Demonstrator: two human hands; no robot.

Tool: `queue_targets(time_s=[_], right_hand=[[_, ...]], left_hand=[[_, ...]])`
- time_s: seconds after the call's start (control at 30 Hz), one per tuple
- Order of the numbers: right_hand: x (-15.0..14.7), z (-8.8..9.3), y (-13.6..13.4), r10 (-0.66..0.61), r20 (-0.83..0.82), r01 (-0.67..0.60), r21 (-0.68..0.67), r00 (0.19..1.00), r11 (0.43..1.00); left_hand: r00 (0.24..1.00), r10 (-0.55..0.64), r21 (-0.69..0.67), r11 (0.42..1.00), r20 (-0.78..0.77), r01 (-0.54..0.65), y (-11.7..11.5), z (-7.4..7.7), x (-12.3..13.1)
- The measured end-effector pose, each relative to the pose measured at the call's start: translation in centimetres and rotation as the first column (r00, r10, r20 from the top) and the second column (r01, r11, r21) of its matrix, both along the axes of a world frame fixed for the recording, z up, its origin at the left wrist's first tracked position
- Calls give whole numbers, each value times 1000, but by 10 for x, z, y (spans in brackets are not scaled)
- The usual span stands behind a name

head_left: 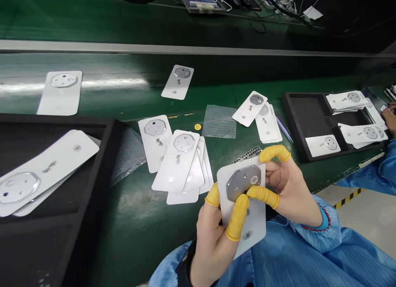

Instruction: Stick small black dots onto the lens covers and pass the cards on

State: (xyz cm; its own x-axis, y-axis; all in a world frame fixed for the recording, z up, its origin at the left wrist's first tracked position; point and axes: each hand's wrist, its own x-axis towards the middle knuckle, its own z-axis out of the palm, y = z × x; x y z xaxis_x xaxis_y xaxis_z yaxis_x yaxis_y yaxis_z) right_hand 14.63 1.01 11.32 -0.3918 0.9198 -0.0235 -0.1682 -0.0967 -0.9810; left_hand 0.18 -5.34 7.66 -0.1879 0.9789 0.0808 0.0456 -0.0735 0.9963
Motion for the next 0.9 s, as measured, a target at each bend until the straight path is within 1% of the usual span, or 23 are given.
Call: queue_targets(time_s=[0.07, 0.17, 0.27, 0.4, 0.47, 0.6, 0.73, 0.8, 0.9], right_hand=[[1, 0, 0, 14, -16, -14, -5, 1000, 1000], [1, 1, 1, 47, -53, -48, -23, 998, 999], [1, 1, 1, 53, -57, -55, -35, 997, 998], [-2, -1, -2, 18, -13, -18, -28, 1000, 999], [-3, -2, -4, 5, -6, -5, -20, 1000, 1000], [-3, -4, -5, -8, 2, 8, -11, 1000, 1000], [-2, -5, -3, 11, -1, -11, 1, 1000, 1000], [-2, -4, -2, 15, -14, -15, 8, 1000, 1000], [-2, -4, -2, 12, -9, -12, -7, 1000, 1000]], left_hand=[[998, 15, 0, 1000, 53, -15, 4, 4, 3], [997, 52, 14, 998, 65, -53, 8, 10, 6], [995, 102, 36, 994, 23, -103, 10, 13, 8], [984, 163, 57, 986, -67, -160, 10, 14, 8], [981, 180, 48, 983, -68, -176, 10, 13, 8], [985, 171, -8, 985, -24, -171, 9, 11, 8], [986, 163, -47, 986, 36, -161, 10, 12, 7], [990, 136, -38, 990, 44, -135, 10, 12, 7], [997, 55, 24, 998, 47, -56, 10, 10, 4]])
